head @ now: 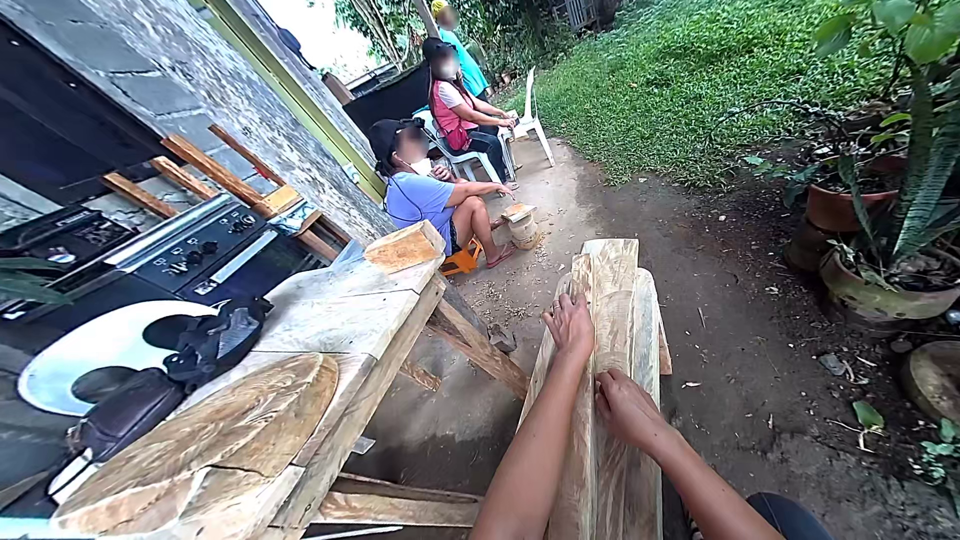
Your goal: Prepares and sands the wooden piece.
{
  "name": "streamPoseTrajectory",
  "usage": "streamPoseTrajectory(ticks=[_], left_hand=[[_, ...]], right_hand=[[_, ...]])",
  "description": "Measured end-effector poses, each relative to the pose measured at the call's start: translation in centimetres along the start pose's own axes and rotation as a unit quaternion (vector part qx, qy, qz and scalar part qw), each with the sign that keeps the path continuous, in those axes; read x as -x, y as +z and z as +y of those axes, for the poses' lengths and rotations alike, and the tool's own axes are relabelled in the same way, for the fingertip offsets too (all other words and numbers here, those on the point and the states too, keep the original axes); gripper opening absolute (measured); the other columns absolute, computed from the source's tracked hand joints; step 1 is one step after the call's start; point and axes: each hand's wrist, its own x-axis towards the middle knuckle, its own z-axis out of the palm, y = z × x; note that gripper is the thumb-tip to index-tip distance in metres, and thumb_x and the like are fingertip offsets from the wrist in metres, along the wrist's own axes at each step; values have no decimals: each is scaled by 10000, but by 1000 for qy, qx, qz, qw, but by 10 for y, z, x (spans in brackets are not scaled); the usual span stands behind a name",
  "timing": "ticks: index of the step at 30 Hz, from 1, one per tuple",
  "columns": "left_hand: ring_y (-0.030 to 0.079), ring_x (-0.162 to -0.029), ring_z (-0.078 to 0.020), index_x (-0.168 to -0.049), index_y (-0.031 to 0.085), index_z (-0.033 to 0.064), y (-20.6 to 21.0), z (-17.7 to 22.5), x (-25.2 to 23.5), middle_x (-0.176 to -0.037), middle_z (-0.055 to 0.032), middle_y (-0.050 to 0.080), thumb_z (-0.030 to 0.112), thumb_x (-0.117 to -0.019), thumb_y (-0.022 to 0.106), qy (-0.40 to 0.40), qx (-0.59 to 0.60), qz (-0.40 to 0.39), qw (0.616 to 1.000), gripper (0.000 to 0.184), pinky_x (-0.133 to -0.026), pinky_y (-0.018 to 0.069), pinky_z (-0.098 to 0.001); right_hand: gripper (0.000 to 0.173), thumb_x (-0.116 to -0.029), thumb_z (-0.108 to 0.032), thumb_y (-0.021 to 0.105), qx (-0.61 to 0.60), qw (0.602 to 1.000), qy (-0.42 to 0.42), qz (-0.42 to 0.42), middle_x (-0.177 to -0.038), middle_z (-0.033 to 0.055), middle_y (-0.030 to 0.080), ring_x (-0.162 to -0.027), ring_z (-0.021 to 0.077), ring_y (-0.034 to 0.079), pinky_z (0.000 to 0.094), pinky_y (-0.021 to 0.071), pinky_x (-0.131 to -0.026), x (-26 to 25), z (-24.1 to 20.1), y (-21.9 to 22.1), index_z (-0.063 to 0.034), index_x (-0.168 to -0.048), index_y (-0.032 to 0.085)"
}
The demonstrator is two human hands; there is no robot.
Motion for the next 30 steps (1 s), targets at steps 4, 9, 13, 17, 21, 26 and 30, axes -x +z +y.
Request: streamPoseTrajectory(ticks=[4, 9, 13, 17, 21, 26, 30], left_hand=[[519, -1363, -322, -1454, 571, 194, 0, -1, 1, -1442, -144, 562, 305, -1099, 425, 3, -7, -2, 1000, 399, -1113, 385, -546], [518, -1372, -316, -1463, 565, 195, 1, -2, 5, -1463, -154, 550, 300, -1100, 416, 3, -12, -3, 1000, 406, -1131, 366, -556], [515, -1371, -328, -1465, 566, 194, 2, -5, 11, -1451, -156, 556, 298, -1100, 421, 9, -3, -4, 1000, 406, -1146, 347, -577], [507, -1377, -327, -1457, 573, 185, 0, -8, 20, -1444, -158, 561, 293, -1102, 420, 18, -7, -6, 1000, 401, -1143, 344, -576], [517, -1361, -327, -1459, 572, 184, 0, -10, 34, -1431, -157, 570, 300, -1102, 418, 27, -23, -8, 999, 405, -1118, 369, -547], [533, -1332, -325, -1395, 609, 146, -2, -14, 51, -1391, -158, 585, 286, -1100, 423, 37, -25, -13, 999, 376, -1098, 385, -531], [536, -1333, -331, -1384, 617, 144, -2, -17, 64, -1398, -164, 585, 295, -1102, 415, 48, -43, -17, 998, 378, -1107, 374, -537]], right_hand=[[394, -1069, -199, 476, 0, 1000, 2, 0, -1361, 206, 585, -1239, 333, 614, 469, 500, -1050, 0, -1, 0, 0, -1398, 562], [391, -1067, -201, 478, 3, 1000, -1, -1, -1349, 204, 588, -1234, 332, 614, 467, 502, -1047, 0, 0, 0, -3, -1394, 565], [398, -1067, -200, 480, 2, 1000, 0, 0, -1352, 203, 586, -1234, 331, 614, 464, 500, -1049, 0, -1, 0, -4, -1404, 560], [407, -1067, -201, 479, 1, 1000, -1, 2, -1361, 203, 586, -1244, 330, 612, 470, 498, -1055, 0, -1, 0, -1, -1413, 555], [402, -1067, -201, 481, 3, 1000, 3, -3, -1354, 203, 587, -1240, 331, 613, 472, 500, -1049, 1, -2, -1, -2, -1409, 555], [391, -1064, -196, 481, 7, 1000, 0, 2, -1331, 201, 596, -1223, 330, 621, 471, 505, -1040, 0, -1, 0, 1, -1392, 564], [375, -1065, -194, 483, 5, 1000, 1, 3, -1321, 208, 599, -1225, 335, 619, 471, 503, -1041, 0, -1, 0, 9, -1366, 579]])
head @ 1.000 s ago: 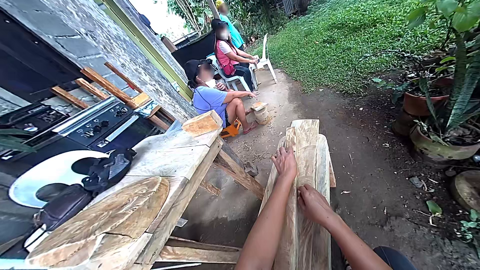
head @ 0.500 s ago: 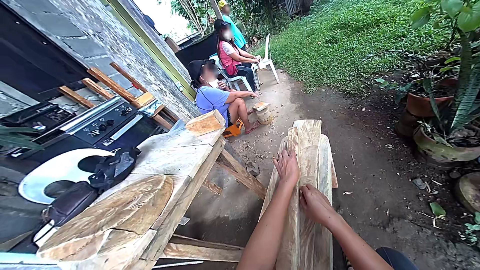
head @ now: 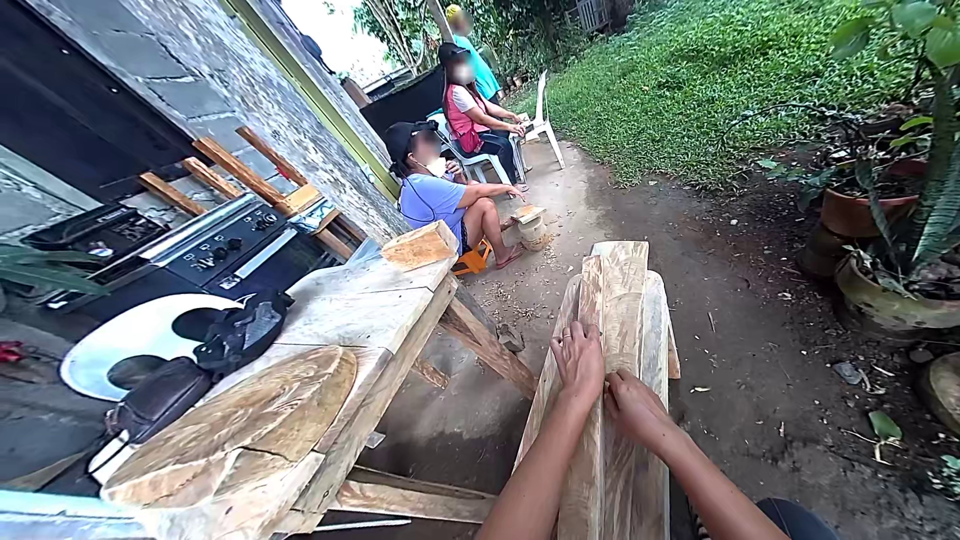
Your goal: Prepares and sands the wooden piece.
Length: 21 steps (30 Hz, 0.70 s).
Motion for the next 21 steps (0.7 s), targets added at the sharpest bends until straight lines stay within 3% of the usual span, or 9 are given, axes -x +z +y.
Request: streamPoseTrajectory(ticks=[11, 14, 17, 21], left_hand=[[608, -1215, -333, -1285, 681, 101, 10, -16, 53, -1238, -170, 658, 281, -1080, 466, 35, 17, 48, 998, 347, -1079, 394, -536], [630, -1163, -339, -1204, 706, 76, 13, -20, 63, -1168, -171, 676, 277, -1071, 487, 46, 31, 73, 996, 326, -1068, 404, -531], [633, -1157, -350, -1196, 711, 64, 13, -22, 75, -1153, -177, 679, 269, -1069, 498, 52, 34, 74, 995, 322, -1077, 400, -537], [673, -1068, -341, -1071, 741, 61, 18, -26, 94, -1049, -165, 697, 245, -1043, 543, 68, 24, 117, 991, 272, -1041, 438, -539]], right_hand=[[395, -1065, -198, 479, -3, 1000, -2, -3, -1340, 211, 593, -1230, 335, 618, 476, 500, -1045, -2, 1, 1, 4, -1394, 566], [394, -1064, -199, 482, -3, 1000, -3, 2, -1340, 219, 596, -1236, 348, 615, 481, 499, -1048, -2, 2, 1, 10, -1386, 574], [395, -1064, -199, 480, -1, 1000, -2, 1, -1346, 221, 593, -1243, 352, 611, 487, 498, -1048, -2, 2, 1, 13, -1384, 571], [393, -1068, -200, 481, 0, 1000, 3, -1, -1349, 218, 591, -1245, 347, 611, 475, 496, -1052, -1, 0, 0, 14, -1386, 567]])
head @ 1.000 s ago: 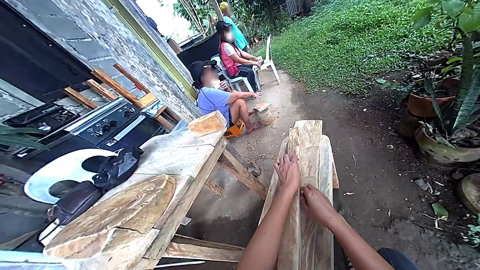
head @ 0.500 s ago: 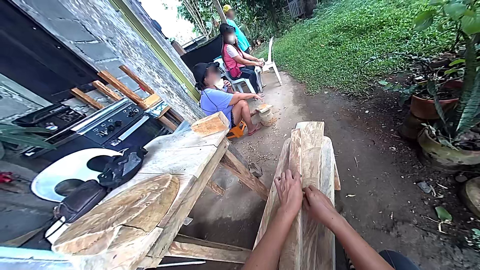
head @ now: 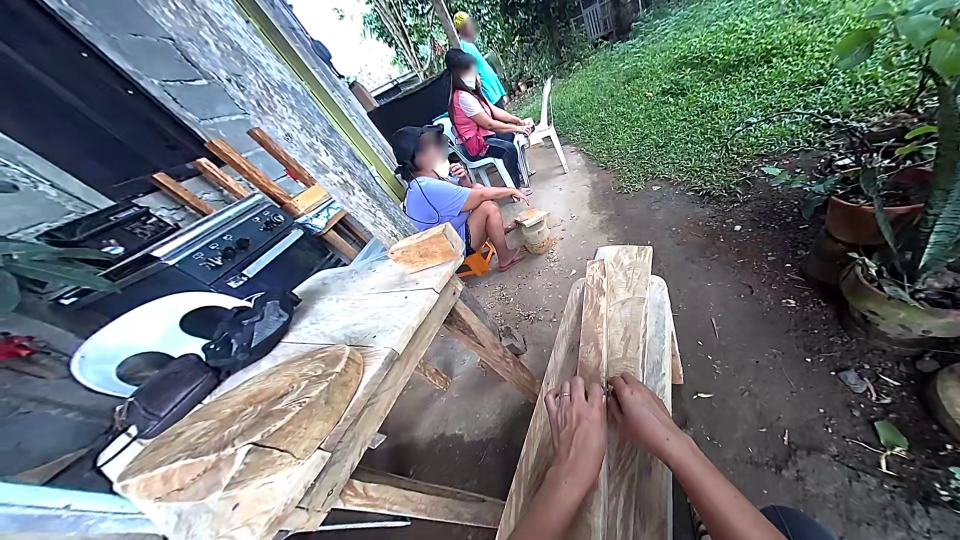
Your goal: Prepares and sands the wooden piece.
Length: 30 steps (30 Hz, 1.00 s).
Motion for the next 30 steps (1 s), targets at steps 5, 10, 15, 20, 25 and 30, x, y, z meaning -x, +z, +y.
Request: streamPoseTrajectory(ticks=[5, 10, 15, 20, 25, 30], left_hand=[[704, -913, -342, -928, 761, 71, 6, -5, 34, -901, -150, 695, 221, -966, 643, 39, 1, 96, 995, 194, -929, 509, -551], [706, -853, -318, -886, 765, 97, 3, -7, 65, -849, -121, 687, 225, -935, 654, 49, 9, 125, 991, 176, -891, 523, -541], [698, -832, -315, -877, 769, 110, -3, -9, 87, -819, -113, 675, 240, -943, 637, 48, 23, 126, 991, 197, -880, 521, -528], [687, -801, -306, -881, 781, 127, -8, -13, 108, -794, -107, 669, 242, -937, 649, 47, 34, 126, 990, 185, -864, 515, -511], [687, -798, -329, -911, 793, 117, -13, -16, 135, -788, -128, 678, 246, -955, 630, 46, 54, 107, 992, 213, -861, 519, -524], [664, -807, -330, -953, 783, 97, -12, -22, 162, -811, -140, 672, 245, -999, 590, 57, 75, 94, 991, 248, -883, 490, -512]], right_hand=[[398, -1064, -193, 491, 3, 1000, -5, 2, -1347, 223, 592, -1243, 350, 611, 474, 496, -1051, 0, 0, 0, 21, -1392, 560], [390, -1067, -188, 488, 5, 1000, -5, 3, -1348, 223, 588, -1244, 350, 610, 478, 495, -1050, 1, -1, 0, 19, -1389, 563], [397, -1076, -194, 473, 2, 1000, -5, 1, -1356, 221, 587, -1246, 342, 610, 471, 488, -1060, 1, -1, -1, 19, -1399, 559], [410, -1073, -207, 484, 0, 1000, -1, -1, -1369, 216, 584, -1254, 343, 607, 471, 484, -1067, 0, -1, 0, 8, -1415, 553], [399, -1070, -200, 491, -3, 1000, -1, 2, -1371, 222, 581, -1242, 352, 612, 488, 494, -1050, 2, 0, 0, 11, -1402, 561], [403, -1072, -203, 487, 4, 1000, -2, 0, -1375, 213, 580, -1250, 341, 609, 475, 491, -1057, 1, 0, 1, 5, -1411, 555]])
